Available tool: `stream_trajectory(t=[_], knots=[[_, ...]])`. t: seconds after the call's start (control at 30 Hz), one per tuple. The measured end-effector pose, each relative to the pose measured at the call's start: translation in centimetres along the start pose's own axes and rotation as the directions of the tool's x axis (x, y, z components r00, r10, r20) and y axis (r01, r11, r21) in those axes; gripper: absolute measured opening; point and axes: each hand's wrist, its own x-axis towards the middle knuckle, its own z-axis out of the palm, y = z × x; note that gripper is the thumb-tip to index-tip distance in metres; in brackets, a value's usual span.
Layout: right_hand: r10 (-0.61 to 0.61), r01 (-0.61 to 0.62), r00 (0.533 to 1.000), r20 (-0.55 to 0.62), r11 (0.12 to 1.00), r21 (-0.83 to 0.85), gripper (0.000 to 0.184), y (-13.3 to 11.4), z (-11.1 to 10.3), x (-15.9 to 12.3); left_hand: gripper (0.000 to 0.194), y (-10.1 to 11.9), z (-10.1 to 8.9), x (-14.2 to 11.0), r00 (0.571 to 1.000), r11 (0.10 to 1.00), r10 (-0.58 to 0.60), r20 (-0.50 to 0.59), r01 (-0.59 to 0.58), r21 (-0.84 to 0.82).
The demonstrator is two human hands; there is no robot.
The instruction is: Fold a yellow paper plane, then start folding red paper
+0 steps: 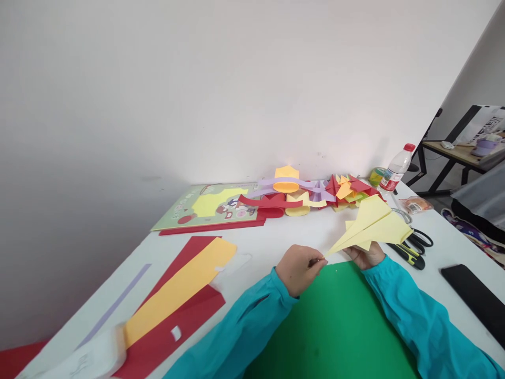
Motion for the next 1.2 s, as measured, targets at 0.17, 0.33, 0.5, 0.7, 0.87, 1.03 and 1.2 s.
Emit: stream_trajectory(t=[0.17, 0.33, 0.5, 0.7, 0.87, 1.03, 1.2], knots=[[0.018, -0.018, 0.999, -0.035, 1.0, -0.018, 0.043, -0.4, -0.2, 0.2, 0.017, 0.3, -0.3, -0.2, 0.998, 0.978, 0.057, -0.039, -0.048, 0.202], [0.033, -0.034, 0.999, -0.023, 0.999, -0.033, 0.047, -0.4, 0.4, -0.1, 0.019, 0.4, -0.2, -0.3, 0.992, 0.936, 0.086, -0.096, -0.047, 0.349], [0.043, -0.043, 0.999, -0.025, 0.999, -0.026, 0.048, -0.2, 1.0, -0.4, 0.023, 0.3, -0.1, -0.4, 0.987, 0.899, 0.16, -0.03, -0.133, 0.417], [0.035, -0.036, 0.999, -0.029, 0.999, -0.032, 0.045, 0.1, 1.3, -0.5, 0.026, 0.4, -0.2, -0.2, 0.995, 0.864, 0.037, 0.089, -0.077, 0.498], [0.044, -0.046, 0.998, -0.036, 0.998, -0.041, 0.044, 0.1, 1.5, -0.6, 0.027, 0.3, -0.3, -0.1, 0.991, 0.844, -0.008, 0.131, -0.064, 0.533], [0.04, -0.043, 0.998, -0.043, 0.997, -0.071, 0.046, 0.2, 1.6, -0.5, 0.026, 0.4, -0.3, 0.0, 0.986, 0.823, -0.024, 0.162, -0.072, 0.563], [0.027, -0.029, 0.999, -0.028, 0.995, -0.094, 0.044, 0.2, 1.7, -0.5, 0.024, 0.9, -0.5, -0.3, 0.984, 0.805, -0.023, 0.176, -0.086, 0.587]])
